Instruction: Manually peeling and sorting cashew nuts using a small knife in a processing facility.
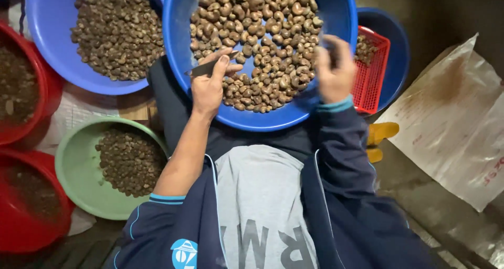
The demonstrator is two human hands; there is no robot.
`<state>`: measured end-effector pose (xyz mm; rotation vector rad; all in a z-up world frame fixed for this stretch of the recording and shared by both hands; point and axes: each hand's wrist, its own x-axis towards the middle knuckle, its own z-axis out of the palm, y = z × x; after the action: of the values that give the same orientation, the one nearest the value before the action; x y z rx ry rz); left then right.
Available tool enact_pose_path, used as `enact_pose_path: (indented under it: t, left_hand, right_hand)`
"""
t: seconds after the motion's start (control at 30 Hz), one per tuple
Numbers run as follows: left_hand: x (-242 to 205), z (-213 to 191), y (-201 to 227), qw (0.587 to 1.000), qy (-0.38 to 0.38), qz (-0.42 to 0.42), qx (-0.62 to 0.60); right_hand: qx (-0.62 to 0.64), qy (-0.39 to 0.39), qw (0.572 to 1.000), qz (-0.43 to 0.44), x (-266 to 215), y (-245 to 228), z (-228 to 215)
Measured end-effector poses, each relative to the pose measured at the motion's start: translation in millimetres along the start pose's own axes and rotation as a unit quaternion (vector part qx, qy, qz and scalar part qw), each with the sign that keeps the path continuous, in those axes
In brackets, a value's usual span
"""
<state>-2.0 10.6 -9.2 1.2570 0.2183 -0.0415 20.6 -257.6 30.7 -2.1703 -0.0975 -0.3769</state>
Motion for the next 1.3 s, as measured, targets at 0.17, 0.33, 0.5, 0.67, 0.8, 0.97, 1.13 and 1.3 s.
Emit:
enact_pose_path:
  t: [0.17, 0.33, 0.5, 0.67, 0.8, 0.97, 1.13, 1.3]
  left_hand:
    - [-2.0, -3.3, -5.3, 0.999, 0.008, 0.018, 0.04]
    - [2.6, -0.5, -10.2, 0.988, 0.028, 0.139, 0.062]
    - [2.9, -1.5, -13.4, 0.989, 0.024, 0.11, 0.095]
    - [3.7, -2.4, -11.1, 0.988, 0.017, 0.103, 0.111]
    - [3.8, -3.3, -14.6, 0.986, 0.012, 0.107, 0.124]
    - [4.1, -3.6, -17.0, 0.987, 0.026, 0.094, 0.127]
    - [6.1, -1.0, -15.8, 0.987, 0.031, 0.095, 0.127]
    - [5.0, -5.0, -20.9, 0.983, 0.022, 0.088, 0.16]
  right_hand:
    - [-0.128, -0.144, 0.976, -0.104, 10.5, 19.4, 82.7]
    - [-0.342, -0.245, 0.901, -0.107, -5.4, 89.7, 150.9]
    - [-0.307, -0.242, 0.913, -0.119, -11.5, 77.7, 149.9]
    - [-0.371, -0.186, 0.891, -0.186, -16.7, 81.9, 150.8]
    - [-0.355, -0.218, 0.899, -0.137, -19.3, 91.9, 154.6]
    - [-0.274, -0.253, 0.927, -0.029, -9.3, 73.1, 145.0]
    - [0.115, -0.255, 0.937, 0.207, -18.0, 70.6, 141.2]
    - [0.421, -0.181, 0.8, 0.388, -29.0, 43.2, 129.6]
